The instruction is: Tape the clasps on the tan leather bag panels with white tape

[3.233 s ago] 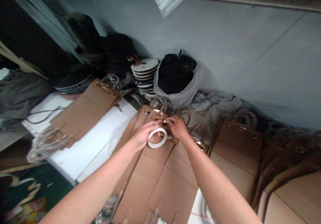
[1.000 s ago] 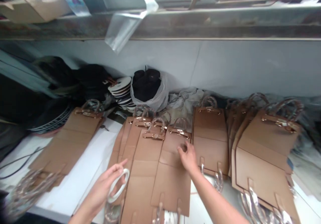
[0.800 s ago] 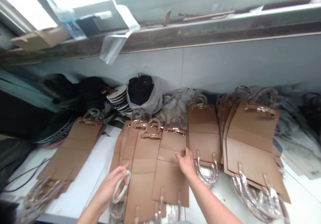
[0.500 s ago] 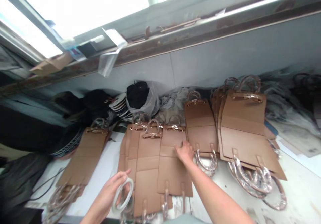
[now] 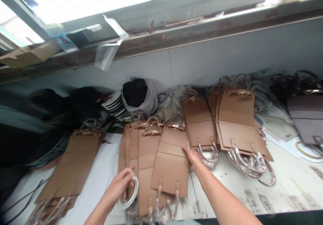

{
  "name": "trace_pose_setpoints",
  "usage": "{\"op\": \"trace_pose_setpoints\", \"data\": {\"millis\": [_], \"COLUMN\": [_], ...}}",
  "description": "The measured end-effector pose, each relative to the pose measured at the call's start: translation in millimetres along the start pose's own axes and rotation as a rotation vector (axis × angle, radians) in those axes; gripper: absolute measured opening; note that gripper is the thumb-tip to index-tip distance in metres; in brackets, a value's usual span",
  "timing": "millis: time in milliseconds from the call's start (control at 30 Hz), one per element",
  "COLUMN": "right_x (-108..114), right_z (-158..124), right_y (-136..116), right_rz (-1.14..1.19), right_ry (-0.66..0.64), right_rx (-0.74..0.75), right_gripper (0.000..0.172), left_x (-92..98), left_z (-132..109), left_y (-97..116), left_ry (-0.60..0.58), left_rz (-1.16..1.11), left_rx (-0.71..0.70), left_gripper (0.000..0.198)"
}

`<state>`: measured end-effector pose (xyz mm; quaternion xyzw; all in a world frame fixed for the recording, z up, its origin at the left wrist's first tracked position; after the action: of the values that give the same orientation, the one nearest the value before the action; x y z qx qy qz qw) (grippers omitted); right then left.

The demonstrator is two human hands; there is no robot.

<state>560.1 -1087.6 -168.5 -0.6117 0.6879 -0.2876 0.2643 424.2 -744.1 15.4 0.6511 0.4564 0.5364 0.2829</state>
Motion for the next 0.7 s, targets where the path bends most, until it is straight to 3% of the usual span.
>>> {"op": "trace_pose_setpoints", "data": {"millis": [133,200,333,400,467,600,700], "right_x": [-11,-14,-22,-34,-49,-73,-84], "right_z": [13,16,1,-12,-21,-15,-7], "right_y": [-12,-14,-9,-2,6,7,4], "right_rz": [0.084,0.136,0.218,0.256,0.235,0.125,0.104], "right_ry": [0.025,0.009,-0.195,-0.352,-0.419,-0.239,-0.164], "right_rx": [-0.038,-0.063,-0.099,-0.141,-0.166,-0.089,-0.060], "right_gripper": [0.036,0.035,0.043,0.048,0.047,0.026,0.025], "left_x": [17.5,23.6,29.4,29.7,28.5,18.1,6.9], "left_z": [14,18,23,25,27,33,41], "left_y": [0,-3,-9,-9,-9,-6,-5], "left_ry": [-0.016,-0.011,-0.006,-0.025,-0.047,-0.113,-0.180], "left_rz": [0.098,0.073,-0.044,-0.086,-0.125,-0.197,-0.248], "left_rx": [-0.191,-0.207,-0.149,-0.151,-0.141,-0.070,0.001], "left_gripper": [0.024,0.023,0.026,0.026,0.028,0.030,0.031]}}
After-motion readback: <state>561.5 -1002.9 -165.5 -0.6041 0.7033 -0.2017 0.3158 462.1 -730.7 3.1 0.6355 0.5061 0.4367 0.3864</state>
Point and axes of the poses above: each hand's wrist, its own z-axis towards the middle knuckle, its own x-axis out of the back of the hand, y = z × x, the point moved 7 cm from there along z, towards the middle knuckle, and after that the axes turned 15 degrees about -x, right-handed, at the moved point
